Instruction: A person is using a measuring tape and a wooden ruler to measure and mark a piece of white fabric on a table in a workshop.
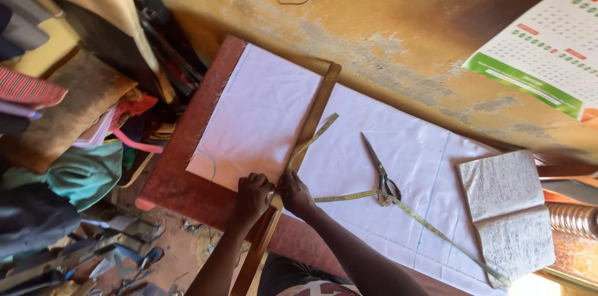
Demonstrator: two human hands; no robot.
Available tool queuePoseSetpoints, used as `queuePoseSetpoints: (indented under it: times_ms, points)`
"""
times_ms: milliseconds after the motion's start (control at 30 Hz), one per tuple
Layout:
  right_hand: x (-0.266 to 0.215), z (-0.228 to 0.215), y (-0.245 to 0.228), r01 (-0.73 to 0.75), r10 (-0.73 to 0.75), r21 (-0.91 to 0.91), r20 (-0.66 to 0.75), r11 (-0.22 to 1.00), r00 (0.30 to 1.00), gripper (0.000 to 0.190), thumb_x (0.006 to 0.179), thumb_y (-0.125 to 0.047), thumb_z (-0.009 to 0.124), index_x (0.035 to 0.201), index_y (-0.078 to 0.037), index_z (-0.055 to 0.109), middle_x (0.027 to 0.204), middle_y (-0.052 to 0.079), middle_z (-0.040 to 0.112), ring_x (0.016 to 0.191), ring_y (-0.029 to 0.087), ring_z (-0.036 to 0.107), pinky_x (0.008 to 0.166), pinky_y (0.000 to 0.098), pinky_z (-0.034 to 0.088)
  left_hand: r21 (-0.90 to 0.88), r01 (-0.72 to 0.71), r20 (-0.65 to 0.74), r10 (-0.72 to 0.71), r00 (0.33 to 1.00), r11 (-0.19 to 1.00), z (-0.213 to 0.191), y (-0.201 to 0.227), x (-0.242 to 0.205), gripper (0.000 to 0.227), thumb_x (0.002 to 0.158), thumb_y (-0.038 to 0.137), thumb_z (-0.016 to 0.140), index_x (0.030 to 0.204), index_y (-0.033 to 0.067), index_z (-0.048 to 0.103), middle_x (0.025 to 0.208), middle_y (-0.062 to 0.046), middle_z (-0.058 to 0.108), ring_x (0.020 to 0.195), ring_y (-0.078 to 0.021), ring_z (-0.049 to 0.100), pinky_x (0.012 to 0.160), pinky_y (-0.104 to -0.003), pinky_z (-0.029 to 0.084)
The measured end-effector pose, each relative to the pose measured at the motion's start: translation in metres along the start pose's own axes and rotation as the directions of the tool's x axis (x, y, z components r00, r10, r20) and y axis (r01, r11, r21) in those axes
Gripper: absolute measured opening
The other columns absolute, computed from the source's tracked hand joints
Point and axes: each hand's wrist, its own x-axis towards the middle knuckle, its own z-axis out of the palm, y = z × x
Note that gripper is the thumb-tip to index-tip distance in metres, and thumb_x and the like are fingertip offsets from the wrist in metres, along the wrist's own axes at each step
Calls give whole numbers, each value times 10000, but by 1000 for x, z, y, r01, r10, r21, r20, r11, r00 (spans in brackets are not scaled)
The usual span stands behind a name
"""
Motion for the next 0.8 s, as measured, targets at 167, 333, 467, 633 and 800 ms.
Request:
queuePoseSetpoints:
  times_ms: [167, 333, 467, 633, 800]
  points:
    - [1, 16, 22, 87, -92, -93, -58, 992, 994, 302, 862, -87, 665, 1151, -83, 578, 985, 169, 566, 759, 528, 713, 586, 609, 588, 50, 5, -95, 0, 996, 999, 34, -9, 17, 132, 798, 259, 782, 852, 262, 662, 861, 59, 506, 837, -196, 574, 727, -387, 463]
    - [1, -1, 6, 70, -68, 27, -63, 997, 996, 335, 830, -110, 745, 1123, -97, 583, 947, 145, 571, 787, 528, 706, 611, 617, 588, -111, 102, -227, -125, 966, 989, -6, 29, 8, 77, 970, 222, 631, 1023, 234, 686, 875, 17, 572, 787, -266, 657, 665, -420, 533]
    - [-1, -22, -15, -44, 51, 157, -40, 987, 998, 236, 804, -31, 600, 1021, -109, 553, 934, 109, 597, 769, 377, 605, 638, 501, 501, -294, 506, -127, -558, 820, 811, -20, 56, -79, 234, 1038, 321, 572, 1123, 153, 711, 1042, -75, 781, 952, -328, 745, 814, -442, 561]
    - [-27, -42, -15, -126, 161, 266, -114, 956, 980, 211, 874, -77, 645, 809, -104, 446, 809, 73, 531, 692, 254, 482, 630, 427, 399, -212, 796, -194, -823, 535, 567, -3, 85, -179, 242, 1071, 387, 537, 1092, 222, 713, 991, 25, 768, 858, -261, 759, 695, -414, 556]
    - [-65, -77, -40, -379, 472, 661, 42, 647, 881, 211, 1012, -183, 599, 1154, -33, 646, 834, 60, 638, 689, 213, 770, 557, 334, 643, -401, 916, 107, -992, 63, 15, -16, 105, -170, 209, 1079, 300, 586, 1093, 150, 730, 856, -144, 786, 873, -332, 740, 836, -437, 531]
